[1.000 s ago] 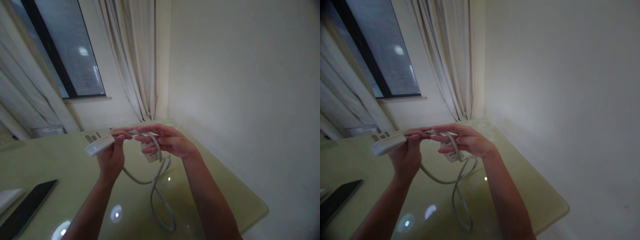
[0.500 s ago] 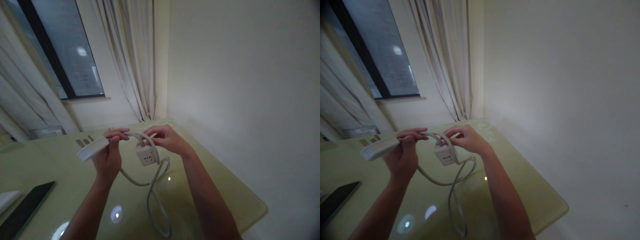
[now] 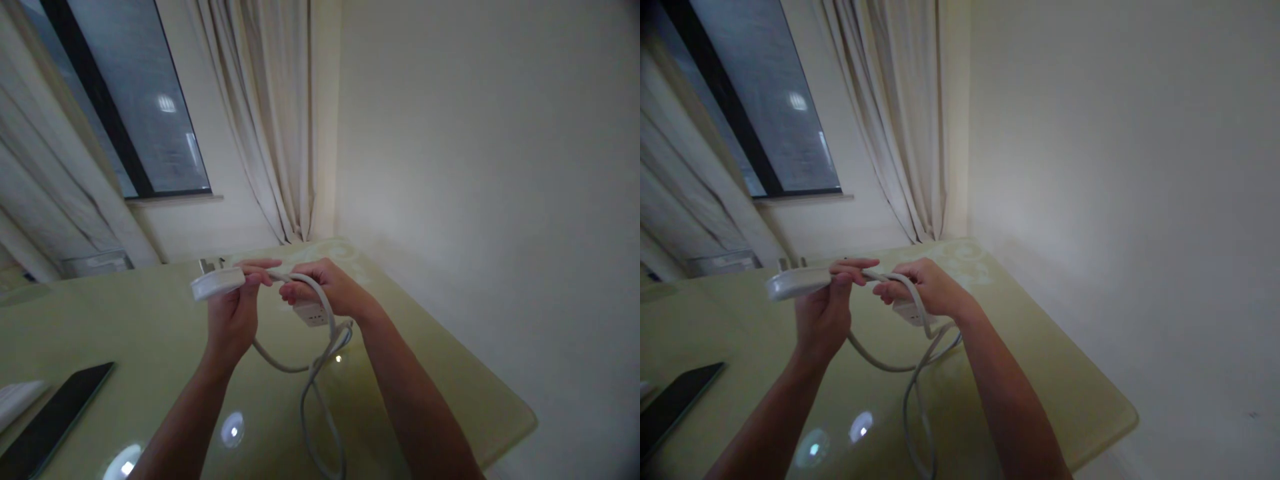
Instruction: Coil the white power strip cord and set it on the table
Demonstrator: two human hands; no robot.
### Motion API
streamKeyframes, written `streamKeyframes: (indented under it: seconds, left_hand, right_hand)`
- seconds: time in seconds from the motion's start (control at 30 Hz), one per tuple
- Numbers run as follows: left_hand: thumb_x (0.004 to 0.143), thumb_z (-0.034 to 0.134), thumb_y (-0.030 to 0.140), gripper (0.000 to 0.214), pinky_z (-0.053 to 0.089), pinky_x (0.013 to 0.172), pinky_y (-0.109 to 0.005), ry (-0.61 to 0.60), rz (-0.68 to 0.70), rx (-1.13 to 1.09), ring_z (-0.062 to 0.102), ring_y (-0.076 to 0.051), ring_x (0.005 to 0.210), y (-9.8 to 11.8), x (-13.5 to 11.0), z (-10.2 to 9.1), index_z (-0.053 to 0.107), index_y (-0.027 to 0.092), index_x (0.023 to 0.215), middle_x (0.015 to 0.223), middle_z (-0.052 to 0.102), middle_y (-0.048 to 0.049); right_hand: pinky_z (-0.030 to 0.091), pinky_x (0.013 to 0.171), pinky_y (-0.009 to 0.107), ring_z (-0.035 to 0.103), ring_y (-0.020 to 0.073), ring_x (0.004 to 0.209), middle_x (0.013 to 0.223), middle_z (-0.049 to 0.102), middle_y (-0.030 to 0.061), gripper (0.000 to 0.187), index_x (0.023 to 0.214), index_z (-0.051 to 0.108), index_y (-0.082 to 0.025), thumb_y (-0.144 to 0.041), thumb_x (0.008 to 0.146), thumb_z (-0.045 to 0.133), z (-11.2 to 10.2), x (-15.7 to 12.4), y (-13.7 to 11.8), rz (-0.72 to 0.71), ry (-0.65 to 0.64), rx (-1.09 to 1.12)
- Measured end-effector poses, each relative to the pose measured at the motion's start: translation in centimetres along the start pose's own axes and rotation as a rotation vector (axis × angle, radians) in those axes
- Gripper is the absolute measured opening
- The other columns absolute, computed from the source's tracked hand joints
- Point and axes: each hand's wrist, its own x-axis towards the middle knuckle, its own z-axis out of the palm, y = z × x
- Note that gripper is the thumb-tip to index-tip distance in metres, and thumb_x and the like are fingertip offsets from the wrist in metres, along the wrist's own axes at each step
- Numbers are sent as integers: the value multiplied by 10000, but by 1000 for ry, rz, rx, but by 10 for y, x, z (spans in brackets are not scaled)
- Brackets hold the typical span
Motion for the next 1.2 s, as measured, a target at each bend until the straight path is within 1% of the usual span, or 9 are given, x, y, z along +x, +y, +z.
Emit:
streamKeyframes:
  seconds: [0.2, 0.4, 0.57, 0.63, 0.73, 0.83, 0.93, 1.07, 1.2]
  left_hand:
    - [1058, 544, 308, 287, 495, 1096, -457, 4, 20, -17, 712, -224, 1119, 10, 4, -3, 678, 237, 815, 1047, 801, -35]
    - [1072, 524, 338, 324, 544, 1049, -424, 126, -71, -59, 734, -205, 1041, 24, 7, -11, 647, 228, 794, 986, 795, -32]
    - [1067, 543, 386, 354, 483, 1167, -476, 182, -130, -171, 766, -195, 917, 26, 12, -24, 653, 218, 775, 812, 743, -7]
    - [1049, 579, 410, 353, 510, 1145, -473, 264, -157, -276, 751, -179, 847, 23, 18, -33, 634, 226, 753, 748, 681, 9]
    - [991, 677, 432, 351, 627, 957, -411, 444, -172, -541, 667, -142, 705, 17, 29, -45, 600, 226, 717, 688, 581, 28]
    - [940, 743, 457, 374, 653, 837, -385, 453, -228, -706, 629, -135, 657, 14, 35, -45, 594, 207, 705, 672, 551, 30]
    - [971, 697, 477, 373, 629, 726, -333, 439, -343, -853, 556, -110, 571, 16, 33, -34, 580, 209, 740, 639, 471, 55]
    - [1031, 639, 325, 201, 461, 545, -181, 499, -475, -1064, 451, -59, 528, 17, 33, -18, 655, 205, 871, 695, 507, 55]
    - [1075, 555, 347, 310, 517, 701, -172, 613, -612, -1148, 602, -65, 692, 8, 34, -8, 682, 152, 870, 809, 653, -11]
  right_hand:
    - [437, 703, 279, 610, 153, 722, 778, 696, 34, 448, 827, 761, -167, -541, 1022, 609, -14, -1, -8, -170, -55, -312]
    - [440, 735, 286, 646, 174, 784, 850, 720, 59, 334, 954, 804, -168, -406, 1054, 592, -42, -4, -22, -177, -179, -583]
    - [447, 807, 301, 654, 194, 861, 903, 737, 79, 268, 993, 809, -192, -309, 1059, 578, -61, -13, -18, -191, -215, -747]
    - [439, 818, 307, 642, 195, 851, 889, 734, 77, 269, 932, 791, -189, -326, 1053, 593, -77, -20, -11, -158, -217, -823]
    - [422, 803, 317, 619, 205, 811, 823, 714, 85, 335, 815, 736, -165, -351, 1053, 590, -108, -34, 0, -20, -221, -1027]
    - [411, 806, 328, 625, 227, 844, 862, 719, 113, 327, 814, 708, -153, -333, 1053, 575, -122, -44, 3, 122, -235, -1235]
    - [417, 845, 342, 637, 243, 910, 951, 731, 135, 215, 987, 699, -145, -219, 1054, 508, -104, -47, 2, 179, -222, -1286]
    - [446, 858, 328, 646, 224, 953, 1051, 736, 108, 260, 1204, 621, -170, -105, 989, 491, -59, -41, 5, 216, -219, -1002]
    - [456, 765, 288, 626, 183, 831, 967, 708, 52, 188, 1181, 573, -182, -188, 1007, 503, -37, -28, 8, 274, -186, -729]
